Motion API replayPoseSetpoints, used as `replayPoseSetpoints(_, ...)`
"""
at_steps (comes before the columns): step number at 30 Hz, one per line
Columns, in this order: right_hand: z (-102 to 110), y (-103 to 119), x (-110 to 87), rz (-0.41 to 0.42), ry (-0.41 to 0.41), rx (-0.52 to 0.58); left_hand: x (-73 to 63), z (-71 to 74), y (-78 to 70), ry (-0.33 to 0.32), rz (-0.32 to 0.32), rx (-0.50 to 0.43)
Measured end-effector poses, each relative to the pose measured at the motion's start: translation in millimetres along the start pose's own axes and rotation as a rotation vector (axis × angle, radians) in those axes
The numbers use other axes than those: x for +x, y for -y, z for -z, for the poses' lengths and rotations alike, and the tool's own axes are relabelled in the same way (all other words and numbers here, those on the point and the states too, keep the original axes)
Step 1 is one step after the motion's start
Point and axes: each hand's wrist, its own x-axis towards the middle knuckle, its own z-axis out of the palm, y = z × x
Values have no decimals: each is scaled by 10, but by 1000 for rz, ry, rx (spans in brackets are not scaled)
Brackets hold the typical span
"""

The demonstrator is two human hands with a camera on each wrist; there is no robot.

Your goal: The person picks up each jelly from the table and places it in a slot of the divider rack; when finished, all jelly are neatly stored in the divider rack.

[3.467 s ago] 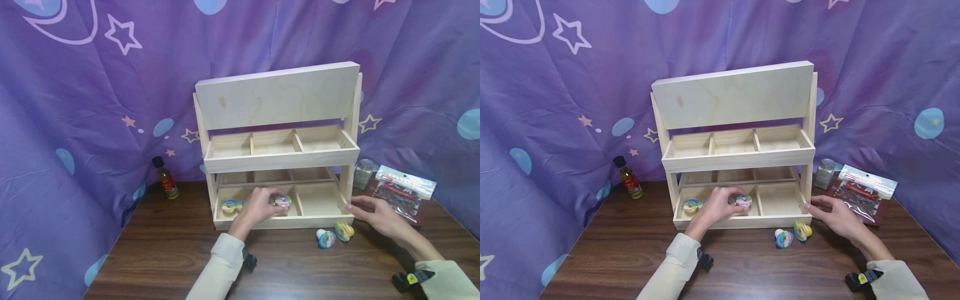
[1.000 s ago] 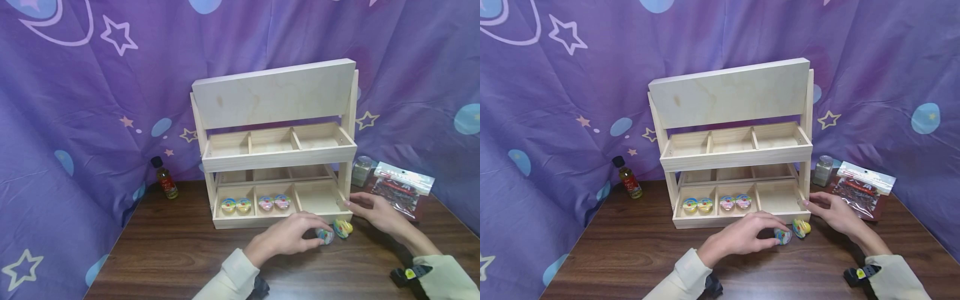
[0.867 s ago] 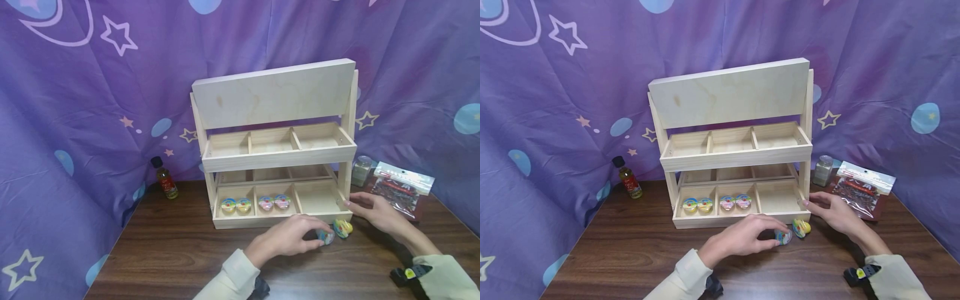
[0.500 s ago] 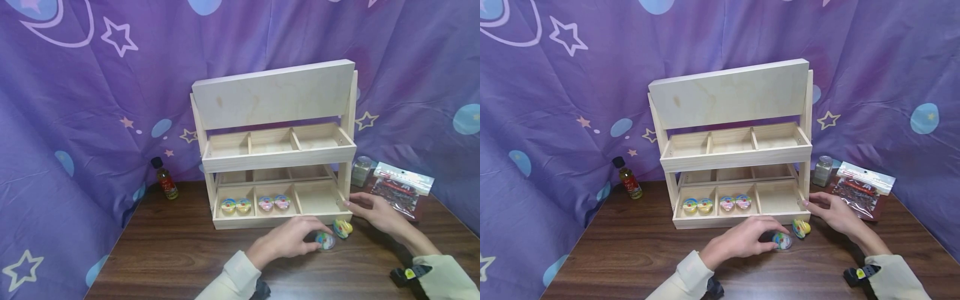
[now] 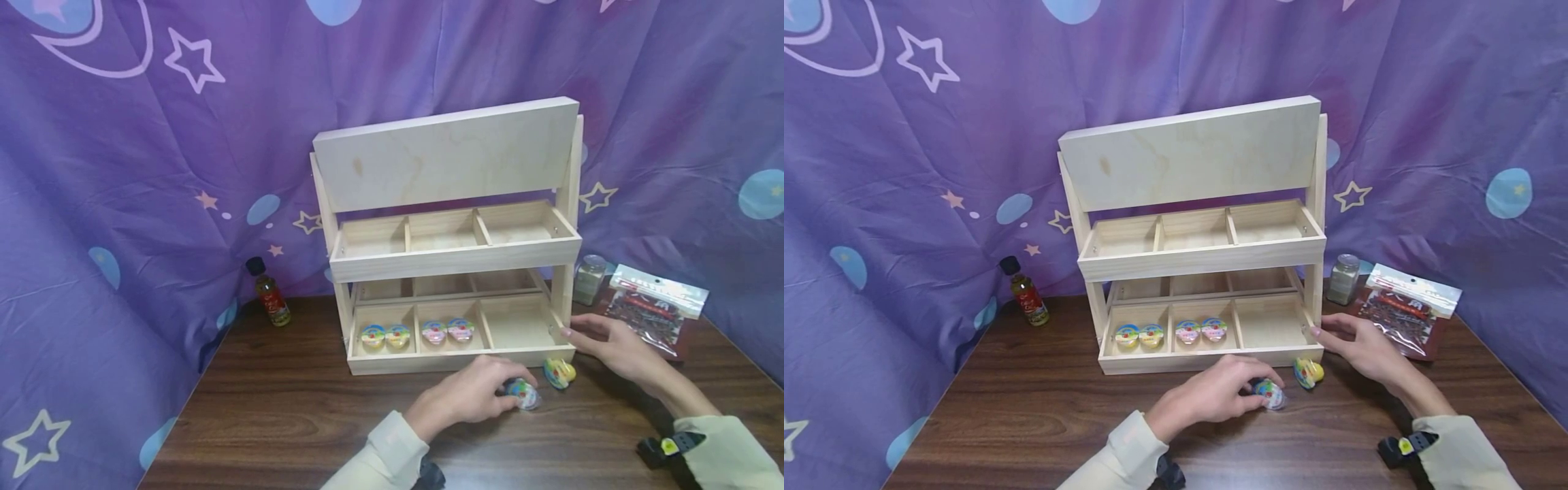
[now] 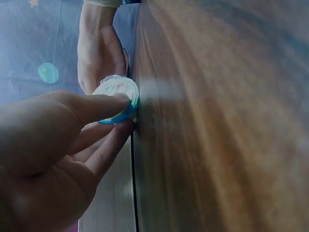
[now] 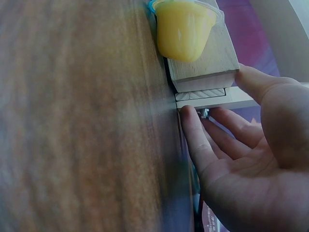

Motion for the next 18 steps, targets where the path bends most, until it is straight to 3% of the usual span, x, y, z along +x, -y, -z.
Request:
replayPoseSetpoints(8,4,7,3,9,-8,-14,-6,24,11,-31,-12,-86)
replayPoseSetpoints(18,-5,-13,3,40,-26,-10,-10,127,-15,-137,-29,-322)
